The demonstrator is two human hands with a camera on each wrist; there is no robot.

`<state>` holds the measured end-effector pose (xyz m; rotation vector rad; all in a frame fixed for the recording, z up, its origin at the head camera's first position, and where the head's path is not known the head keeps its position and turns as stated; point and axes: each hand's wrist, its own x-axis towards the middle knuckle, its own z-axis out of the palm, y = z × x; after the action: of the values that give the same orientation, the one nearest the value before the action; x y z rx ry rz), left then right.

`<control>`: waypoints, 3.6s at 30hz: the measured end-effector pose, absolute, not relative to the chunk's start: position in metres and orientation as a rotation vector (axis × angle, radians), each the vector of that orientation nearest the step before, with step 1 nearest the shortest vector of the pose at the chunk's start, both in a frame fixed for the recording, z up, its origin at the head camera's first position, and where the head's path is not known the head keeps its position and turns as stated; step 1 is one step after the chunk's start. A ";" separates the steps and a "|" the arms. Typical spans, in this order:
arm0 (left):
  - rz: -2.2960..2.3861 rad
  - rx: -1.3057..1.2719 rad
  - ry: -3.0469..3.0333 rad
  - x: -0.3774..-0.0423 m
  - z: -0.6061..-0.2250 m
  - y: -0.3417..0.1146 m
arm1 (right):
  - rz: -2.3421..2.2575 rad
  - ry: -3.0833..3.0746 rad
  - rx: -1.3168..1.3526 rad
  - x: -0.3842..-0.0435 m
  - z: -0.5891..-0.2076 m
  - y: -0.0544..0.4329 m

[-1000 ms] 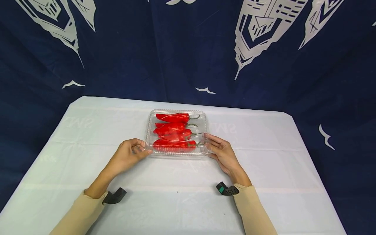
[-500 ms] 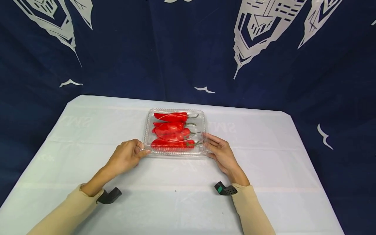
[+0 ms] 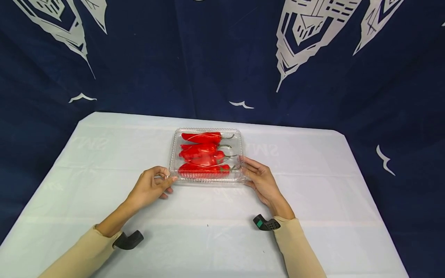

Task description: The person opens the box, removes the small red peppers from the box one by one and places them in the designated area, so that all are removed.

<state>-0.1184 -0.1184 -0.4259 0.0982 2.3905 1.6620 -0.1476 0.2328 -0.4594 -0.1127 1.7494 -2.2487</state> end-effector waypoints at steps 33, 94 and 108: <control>1.976 -0.066 2.166 -0.111 -0.440 -0.114 | -2.215 1.786 -0.064 -0.150 -0.462 0.233; 2.130 0.039 2.095 -0.165 -0.439 -0.136 | -2.214 1.777 -0.053 -0.151 -0.461 0.232; 2.392 0.207 1.546 -0.185 -0.455 -0.134 | -2.214 1.783 -0.042 -0.151 -0.459 0.231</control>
<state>-0.1850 -0.1337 -0.4552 0.2066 1.5459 2.3917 -0.1511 0.2310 -0.4588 -0.0422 1.7828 -2.2137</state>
